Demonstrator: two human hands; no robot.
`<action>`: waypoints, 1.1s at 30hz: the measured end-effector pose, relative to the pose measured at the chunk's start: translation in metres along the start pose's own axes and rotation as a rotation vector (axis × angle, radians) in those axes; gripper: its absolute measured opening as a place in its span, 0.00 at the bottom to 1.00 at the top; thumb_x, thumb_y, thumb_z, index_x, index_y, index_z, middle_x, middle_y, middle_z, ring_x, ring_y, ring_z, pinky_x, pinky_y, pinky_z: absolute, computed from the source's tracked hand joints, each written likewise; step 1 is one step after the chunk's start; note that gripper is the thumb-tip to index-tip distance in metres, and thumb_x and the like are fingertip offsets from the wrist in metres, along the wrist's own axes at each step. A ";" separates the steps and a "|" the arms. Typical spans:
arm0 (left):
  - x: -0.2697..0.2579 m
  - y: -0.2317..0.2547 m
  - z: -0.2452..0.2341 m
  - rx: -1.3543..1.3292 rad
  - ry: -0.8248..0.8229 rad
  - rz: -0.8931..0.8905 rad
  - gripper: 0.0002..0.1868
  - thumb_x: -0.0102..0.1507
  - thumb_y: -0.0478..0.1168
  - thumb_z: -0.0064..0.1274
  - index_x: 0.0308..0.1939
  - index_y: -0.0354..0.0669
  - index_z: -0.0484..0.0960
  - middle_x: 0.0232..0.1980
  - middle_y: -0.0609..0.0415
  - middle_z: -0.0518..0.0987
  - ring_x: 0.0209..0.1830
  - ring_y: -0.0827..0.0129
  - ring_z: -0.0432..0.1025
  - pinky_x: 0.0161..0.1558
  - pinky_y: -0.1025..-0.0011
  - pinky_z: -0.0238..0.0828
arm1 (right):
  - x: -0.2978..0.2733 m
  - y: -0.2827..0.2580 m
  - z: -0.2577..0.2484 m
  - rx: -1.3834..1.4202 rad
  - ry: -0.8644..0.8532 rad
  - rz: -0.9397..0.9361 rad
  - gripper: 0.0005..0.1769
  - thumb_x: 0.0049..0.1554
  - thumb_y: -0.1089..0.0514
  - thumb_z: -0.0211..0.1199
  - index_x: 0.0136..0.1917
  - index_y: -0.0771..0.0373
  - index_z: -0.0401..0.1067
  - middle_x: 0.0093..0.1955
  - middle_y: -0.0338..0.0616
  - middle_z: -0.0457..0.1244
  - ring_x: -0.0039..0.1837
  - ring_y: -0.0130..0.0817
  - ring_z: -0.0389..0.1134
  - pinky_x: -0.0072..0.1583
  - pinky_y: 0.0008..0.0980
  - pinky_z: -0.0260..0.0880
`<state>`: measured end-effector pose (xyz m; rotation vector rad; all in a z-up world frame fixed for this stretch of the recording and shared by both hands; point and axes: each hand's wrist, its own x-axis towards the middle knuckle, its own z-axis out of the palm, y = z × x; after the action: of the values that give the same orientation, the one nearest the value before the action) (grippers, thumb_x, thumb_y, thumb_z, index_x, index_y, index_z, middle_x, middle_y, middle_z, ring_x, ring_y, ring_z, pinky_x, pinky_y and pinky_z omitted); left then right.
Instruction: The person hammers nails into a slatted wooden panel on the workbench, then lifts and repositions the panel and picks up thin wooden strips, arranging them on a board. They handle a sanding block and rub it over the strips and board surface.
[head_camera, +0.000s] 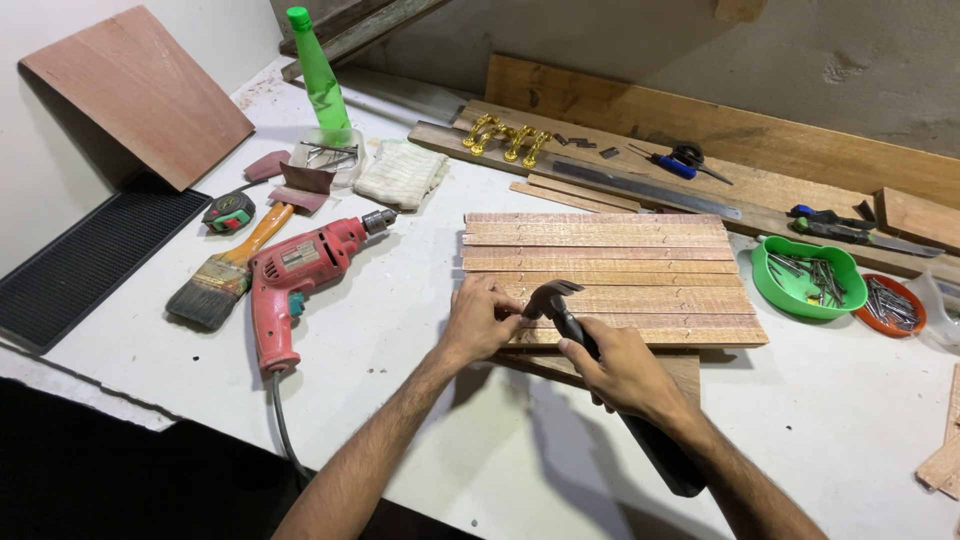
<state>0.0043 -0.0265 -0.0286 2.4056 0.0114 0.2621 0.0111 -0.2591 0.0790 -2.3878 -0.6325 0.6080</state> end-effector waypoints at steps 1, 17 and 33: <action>-0.001 0.004 -0.004 -0.001 0.000 0.000 0.09 0.59 0.47 0.66 0.40 0.53 0.93 0.43 0.54 0.74 0.57 0.60 0.62 0.64 0.55 0.57 | 0.000 -0.001 0.000 -0.001 -0.001 0.001 0.20 0.63 0.47 0.55 0.57 0.65 0.71 0.22 0.39 0.63 0.23 0.30 0.66 0.26 0.33 0.69; -0.007 0.015 -0.017 0.001 0.046 0.095 0.10 0.60 0.48 0.61 0.38 0.50 0.91 0.43 0.56 0.75 0.54 0.61 0.62 0.59 0.54 0.55 | -0.004 0.008 -0.010 0.081 0.101 -0.009 0.22 0.62 0.48 0.57 0.63 0.64 0.70 0.22 0.40 0.62 0.23 0.30 0.67 0.24 0.33 0.69; 0.001 0.033 -0.031 0.202 0.086 0.241 0.15 0.60 0.54 0.60 0.36 0.48 0.87 0.48 0.53 0.77 0.55 0.61 0.64 0.58 0.55 0.56 | 0.006 0.048 -0.017 -0.041 0.365 0.001 0.25 0.55 0.46 0.66 0.60 0.62 0.75 0.31 0.46 0.70 0.31 0.35 0.72 0.36 0.40 0.71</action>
<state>-0.0024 -0.0304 0.0159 2.5955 -0.2236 0.4970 0.0392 -0.2969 0.0589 -2.4507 -0.4858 0.1507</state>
